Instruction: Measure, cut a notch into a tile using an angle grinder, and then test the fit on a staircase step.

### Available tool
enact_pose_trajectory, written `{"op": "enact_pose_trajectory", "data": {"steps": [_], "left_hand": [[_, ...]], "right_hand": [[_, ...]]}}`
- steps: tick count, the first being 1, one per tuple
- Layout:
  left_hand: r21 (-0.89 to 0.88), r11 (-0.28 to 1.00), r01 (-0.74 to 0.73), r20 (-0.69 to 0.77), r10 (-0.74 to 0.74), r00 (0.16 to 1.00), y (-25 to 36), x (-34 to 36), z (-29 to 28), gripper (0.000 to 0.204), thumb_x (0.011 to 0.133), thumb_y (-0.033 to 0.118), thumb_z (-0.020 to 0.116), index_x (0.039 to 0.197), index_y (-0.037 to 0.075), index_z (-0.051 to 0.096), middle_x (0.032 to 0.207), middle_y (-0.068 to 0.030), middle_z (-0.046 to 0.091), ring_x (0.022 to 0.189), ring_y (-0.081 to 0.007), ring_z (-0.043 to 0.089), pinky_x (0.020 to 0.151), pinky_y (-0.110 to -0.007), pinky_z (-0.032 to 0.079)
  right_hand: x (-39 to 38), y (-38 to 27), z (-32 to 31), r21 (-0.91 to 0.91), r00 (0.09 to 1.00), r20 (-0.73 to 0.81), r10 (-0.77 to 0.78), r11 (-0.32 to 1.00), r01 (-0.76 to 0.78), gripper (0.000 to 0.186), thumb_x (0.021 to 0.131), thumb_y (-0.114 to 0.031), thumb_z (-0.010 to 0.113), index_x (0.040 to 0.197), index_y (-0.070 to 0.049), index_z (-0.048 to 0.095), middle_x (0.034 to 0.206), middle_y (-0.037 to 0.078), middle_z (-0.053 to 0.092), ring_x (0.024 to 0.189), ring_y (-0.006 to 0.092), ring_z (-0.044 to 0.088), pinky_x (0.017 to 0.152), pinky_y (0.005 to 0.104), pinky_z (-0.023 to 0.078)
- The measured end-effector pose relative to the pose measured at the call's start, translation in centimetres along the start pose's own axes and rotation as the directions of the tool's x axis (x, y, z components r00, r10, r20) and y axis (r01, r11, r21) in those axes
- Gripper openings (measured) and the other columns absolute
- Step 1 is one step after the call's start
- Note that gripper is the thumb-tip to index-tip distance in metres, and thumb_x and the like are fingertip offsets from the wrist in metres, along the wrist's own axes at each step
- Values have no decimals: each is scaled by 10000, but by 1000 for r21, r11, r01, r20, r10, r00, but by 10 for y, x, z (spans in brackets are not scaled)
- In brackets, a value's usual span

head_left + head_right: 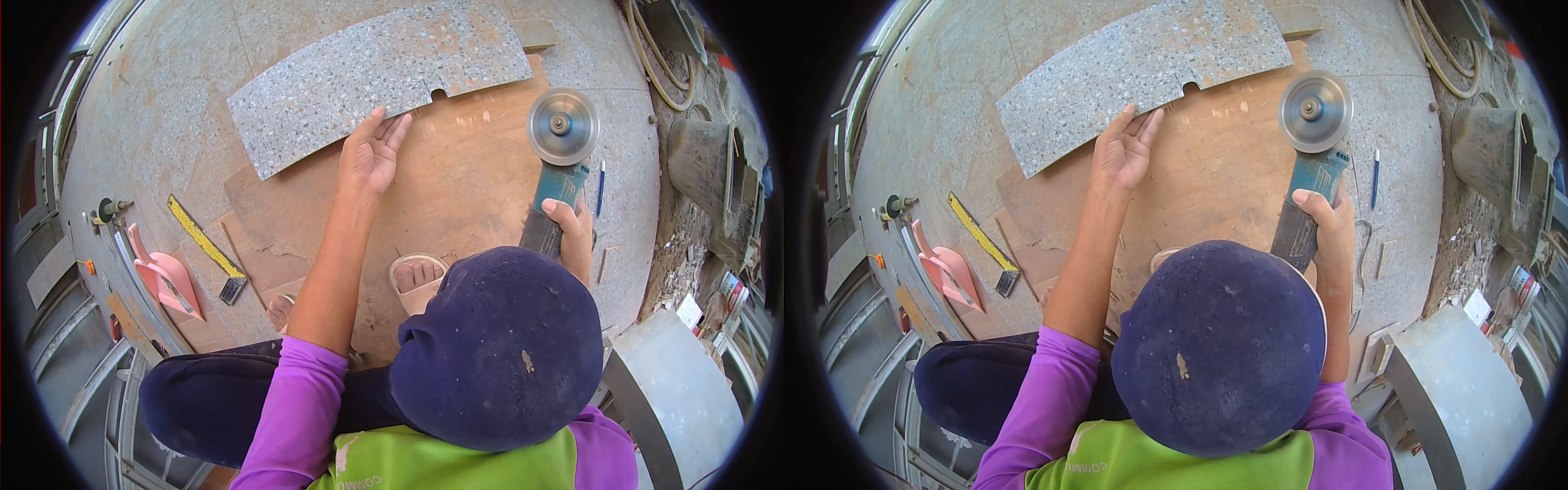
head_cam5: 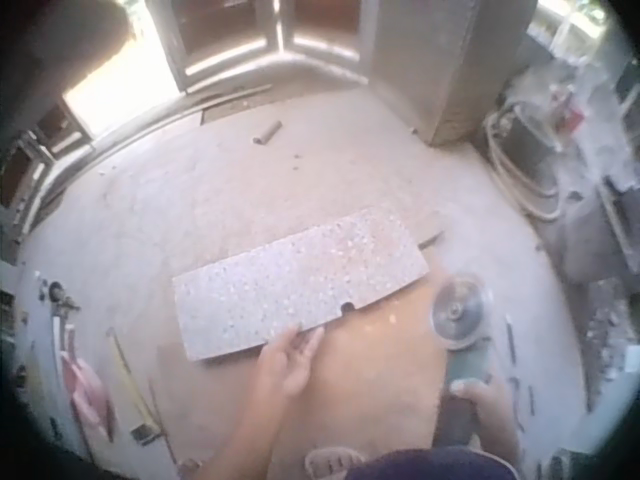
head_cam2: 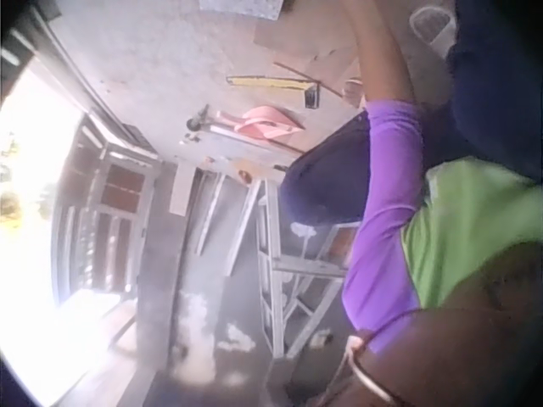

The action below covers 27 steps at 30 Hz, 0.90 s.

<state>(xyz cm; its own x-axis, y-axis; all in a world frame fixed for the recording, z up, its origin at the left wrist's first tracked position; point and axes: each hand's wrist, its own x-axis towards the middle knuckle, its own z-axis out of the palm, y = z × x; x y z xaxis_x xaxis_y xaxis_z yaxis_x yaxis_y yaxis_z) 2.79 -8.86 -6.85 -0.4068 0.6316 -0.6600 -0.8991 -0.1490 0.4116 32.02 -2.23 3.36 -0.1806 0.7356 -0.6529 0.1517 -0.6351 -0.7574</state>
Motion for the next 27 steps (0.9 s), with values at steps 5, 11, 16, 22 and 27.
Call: {"op": "enact_pose_trajectory", "data": {"steps": [5, 11, 16, 22, 27], "left_hand": [[24, 998, 61, -56, -59, 997, -9, -12, 8, 246, 982, 66, 625, 1145, -96, 537, 1288, -291, 566, 1289, -401, 536, 1139, -471, 483], [365, 895, 255, 40, -289, 957, -55, -38, 12, 443, 1032, 268, 577, 1239, -120, 528, 1270, -314, 585, 1236, -391, 591, 1079, -462, 517], [610, 713, 345, 40, -463, 886, -88, -67, 24, 454, 1014, 338, 604, 1224, -64, 597, 1207, -241, 642, 1145, -327, 651, 1019, -439, 545], [855, 414, 312, 155, -779, 607, -99, -91, 44, 619, 915, 422, 745, 1258, -68, 588, 1117, -172, 678, 1021, -211, 672, 875, -340, 560], [860, 451, 237, 216, -744, 632, -107, -112, 63, 768, 830, 367, 819, 1368, -80, 504, 1162, -174, 664, 1069, -237, 654, 941, -351, 512]], "right_hand": [[8, 10, -3, 62, 1000, -16, 16, 998, -15, 468, 783, -244, 703, 1127, 32, 548, 858, 127, 644, 697, 188, 661, 619, 313, 552], [13, 8, -1, 141, 997, -39, -66, 987, 71, 494, 794, -206, 706, 1171, 44, 508, 857, 147, 651, 667, 207, 677, 595, 316, 579], [16, 11, 0, 173, 996, 0, -88, 981, 87, 426, 811, -179, 694, 1136, 39, 527, 892, 165, 662, 675, 226, 696, 598, 324, 588], [19, 21, -4, 196, 991, -43, -129, 971, 135, 398, 797, -139, 730, 1136, 18, 592, 913, 71, 621, 725, 129, 614, 649, 274, 516], [16, 12, -2, 201, 987, -90, -134, 968, 149, 404, 791, -148, 728, 1138, 14, 599, 919, 58, 616, 747, 120, 590, 669, 274, 496]]}}
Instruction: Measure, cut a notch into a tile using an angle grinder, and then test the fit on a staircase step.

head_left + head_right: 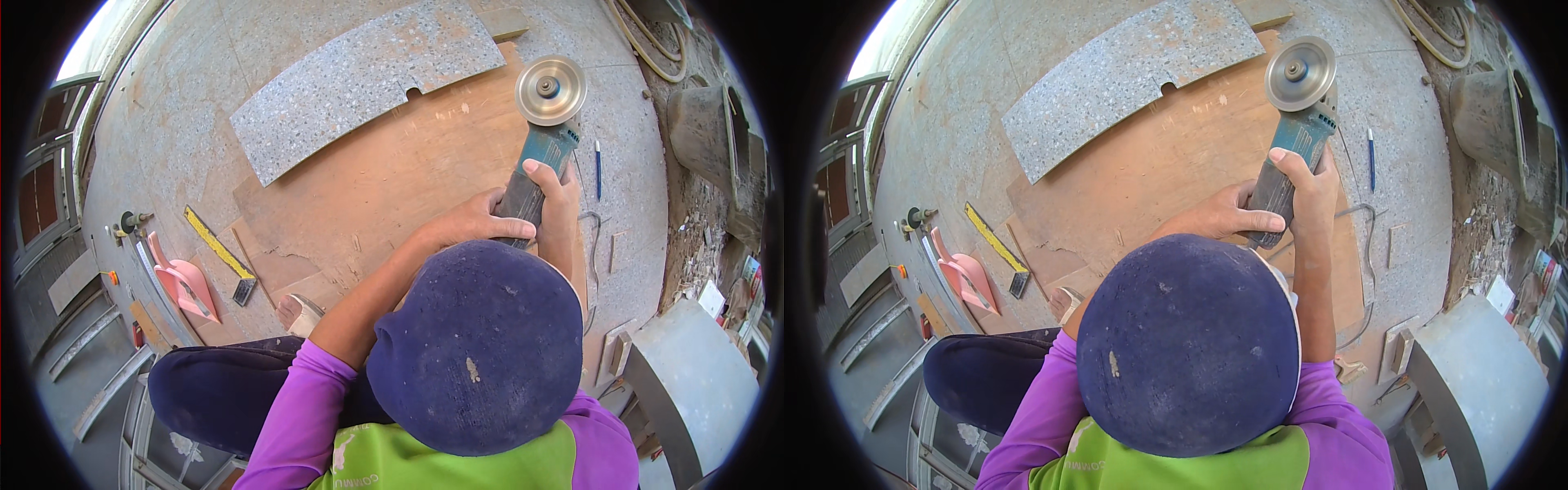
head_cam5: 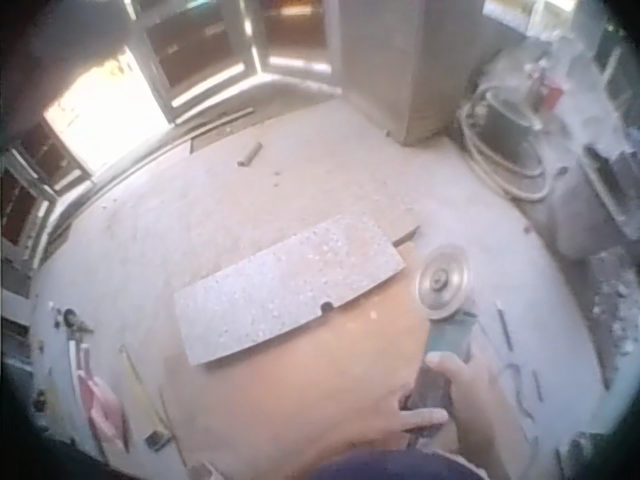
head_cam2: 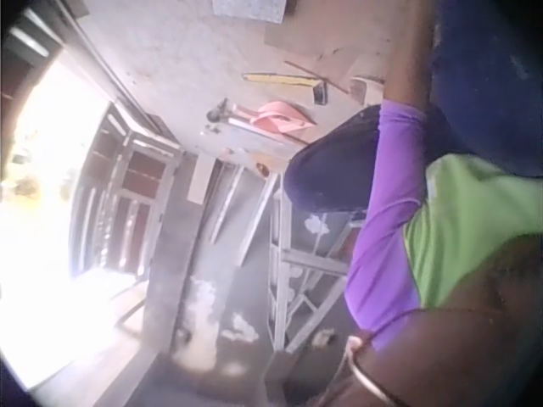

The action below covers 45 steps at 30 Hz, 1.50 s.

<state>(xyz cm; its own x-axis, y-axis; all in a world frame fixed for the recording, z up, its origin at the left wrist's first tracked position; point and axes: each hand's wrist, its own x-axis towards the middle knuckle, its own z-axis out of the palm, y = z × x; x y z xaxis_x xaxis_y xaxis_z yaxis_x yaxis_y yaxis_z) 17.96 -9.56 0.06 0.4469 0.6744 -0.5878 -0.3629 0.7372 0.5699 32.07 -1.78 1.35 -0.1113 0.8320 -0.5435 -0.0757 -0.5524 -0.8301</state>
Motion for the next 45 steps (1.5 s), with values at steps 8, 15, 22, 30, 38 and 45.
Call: {"op": "enact_pose_trajectory", "data": {"steps": [8, 15, 22, 30, 38, 45], "left_hand": [[-86, 995, 42, 100, -33, 994, -4, -2, 8, 514, 868, 287, 791, 1243, 14, 569, 948, -62, 626, 836, -135, 602, 736, -305, 477], [-189, 981, -45, -250, -4, 968, 6, -33, -88, 567, 932, 317, 731, 1316, -50, 532, 1223, -242, 637, 1148, -307, 648, 1015, -409, 548], [-295, 750, -592, -707, 246, 663, 4, -37, -140, 609, 994, 313, 660, 1357, -114, 421, 1394, -347, 463, 1311, -413, 523, 1105, -496, 494], [-371, 580, -725, -755, 266, 599, 10, -34, -151, 427, 987, 219, 676, 1265, -33, 473, 1387, -285, 469, 1327, -447, 490, 1101, -575, 480], [-407, 564, -718, -717, 290, 634, 5, -36, -156, 439, 961, 239, 712, 1251, -5, 491, 1394, -257, 462, 1321, -431, 496, 1101, -570, 475], [-419, 566, -710, -699, 297, 650, 5, -35, -155, 436, 951, 246, 724, 1244, 10, 504, 1382, -249, 485, 1316, -416, 503, 1103, -570, 469]], "right_hand": [[-3, 0, -2, -166, 999, 22, -48, 985, 51, 415, 766, -198, 761, 1096, 13, 628, 916, 70, 647, 771, 138, 610, 695, 281, 497], [-15, 3, 20, -389, 996, 85, 40, 921, -3, 515, 707, -265, 806, 1098, 21, 632, 902, 99, 667, 774, 165, 632, 698, 323, 512], [-29, 2, 44, -552, 985, 115, 128, 833, -43, 551, 720, -243, 794, 1158, 38, 614, 931, 143, 681, 805, 217, 657, 731, 356, 530], [-29, 3, 60, -653, 983, 99, 156, 756, -54, 550, 720, -242, 791, 1153, 44, 609, 944, 177, 688, 820, 248, 669, 732, 378, 530], [-33, -4, 81, -745, 985, 90, 147, 666, -31, 567, 710, -251, 794, 1146, 60, 608, 927, 195, 689, 809, 272, 676, 737, 392, 531], [-29, -5, 86, -782, 988, 77, 130, 623, -21, 586, 712, -248, 794, 1164, 70, 599, 944, 212, 694, 836, 301, 690, 762, 404, 538]]}}
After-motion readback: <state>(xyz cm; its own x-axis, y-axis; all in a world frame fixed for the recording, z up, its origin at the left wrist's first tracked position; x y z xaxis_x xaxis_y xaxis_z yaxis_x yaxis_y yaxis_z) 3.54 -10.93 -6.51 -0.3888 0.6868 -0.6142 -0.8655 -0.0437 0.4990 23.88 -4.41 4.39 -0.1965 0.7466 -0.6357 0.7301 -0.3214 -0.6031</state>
